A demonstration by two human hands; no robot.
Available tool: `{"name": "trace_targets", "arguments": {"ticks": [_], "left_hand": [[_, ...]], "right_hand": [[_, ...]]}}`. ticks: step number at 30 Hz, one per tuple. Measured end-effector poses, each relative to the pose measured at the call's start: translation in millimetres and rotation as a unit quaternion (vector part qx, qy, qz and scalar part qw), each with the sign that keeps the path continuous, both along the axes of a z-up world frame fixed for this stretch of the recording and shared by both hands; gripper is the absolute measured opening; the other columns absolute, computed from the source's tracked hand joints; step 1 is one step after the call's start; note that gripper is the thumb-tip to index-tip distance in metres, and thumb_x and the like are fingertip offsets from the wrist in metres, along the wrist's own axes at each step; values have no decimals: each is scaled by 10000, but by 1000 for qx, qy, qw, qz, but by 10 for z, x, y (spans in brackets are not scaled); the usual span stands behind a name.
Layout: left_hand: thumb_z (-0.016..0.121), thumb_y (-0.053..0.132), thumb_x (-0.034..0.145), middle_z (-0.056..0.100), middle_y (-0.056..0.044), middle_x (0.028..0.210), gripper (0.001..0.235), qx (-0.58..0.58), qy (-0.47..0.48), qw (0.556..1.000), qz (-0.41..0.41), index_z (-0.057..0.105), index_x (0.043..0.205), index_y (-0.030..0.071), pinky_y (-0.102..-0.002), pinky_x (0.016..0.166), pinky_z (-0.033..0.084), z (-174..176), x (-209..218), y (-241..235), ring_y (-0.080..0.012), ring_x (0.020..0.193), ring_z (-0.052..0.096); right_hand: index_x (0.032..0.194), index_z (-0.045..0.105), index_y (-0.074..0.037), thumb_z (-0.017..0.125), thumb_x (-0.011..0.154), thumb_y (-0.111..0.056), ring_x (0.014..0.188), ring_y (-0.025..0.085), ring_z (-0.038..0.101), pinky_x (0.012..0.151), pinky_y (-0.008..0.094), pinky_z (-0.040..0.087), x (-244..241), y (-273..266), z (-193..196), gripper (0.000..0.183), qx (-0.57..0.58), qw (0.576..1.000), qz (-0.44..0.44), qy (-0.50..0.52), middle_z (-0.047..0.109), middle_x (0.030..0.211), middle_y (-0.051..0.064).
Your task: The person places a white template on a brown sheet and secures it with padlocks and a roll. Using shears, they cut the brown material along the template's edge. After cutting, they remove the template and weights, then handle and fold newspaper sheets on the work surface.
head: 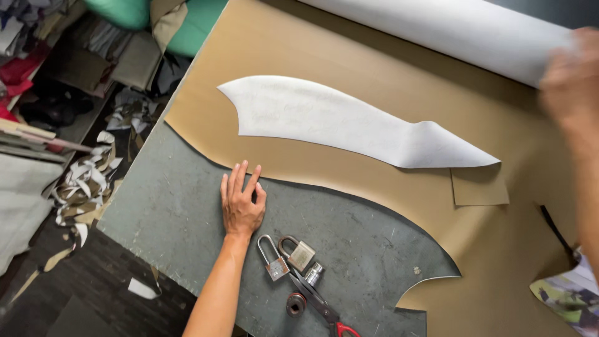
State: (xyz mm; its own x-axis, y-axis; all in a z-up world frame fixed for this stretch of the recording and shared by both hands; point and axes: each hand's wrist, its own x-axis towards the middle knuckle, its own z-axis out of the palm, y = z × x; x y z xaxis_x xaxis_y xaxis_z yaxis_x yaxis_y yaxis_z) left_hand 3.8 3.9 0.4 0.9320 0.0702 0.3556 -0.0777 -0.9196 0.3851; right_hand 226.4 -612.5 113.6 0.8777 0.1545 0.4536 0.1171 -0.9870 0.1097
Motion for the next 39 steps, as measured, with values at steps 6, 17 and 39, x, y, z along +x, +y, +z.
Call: {"name": "trace_targets", "arguments": {"ticks": [6,17,39], "left_hand": [[610,165,950,537,-120,1520,437,1,-6,1000,3,664,1383,176,-540,1225,301,-124,-57,10,-314,1430,467],[611,286,998,551,-129,1421,363,17,120,993,-6,659,1317,119,-562,1278,261,-80,155,40,-294,1398,483],[550,289,1042,439,-148,1607,472,6,9,974,-227,558,1494,154,-580,1228,244,-294,1005,1194,-313,1509,378]], "right_hand": [[1332,693,-94,768,932,-211,1327,385,542,1139,504,390,-1179,1525,-448,423,170,969,155,85,640,1395,188],[1338,690,-151,671,908,-61,1146,341,564,1088,478,453,-1865,819,-640,440,183,969,-115,120,657,1129,132],[1583,411,-102,496,1065,-373,1532,409,254,1212,593,193,-2484,2031,-1165,591,143,961,-176,157,326,1651,223]]}}
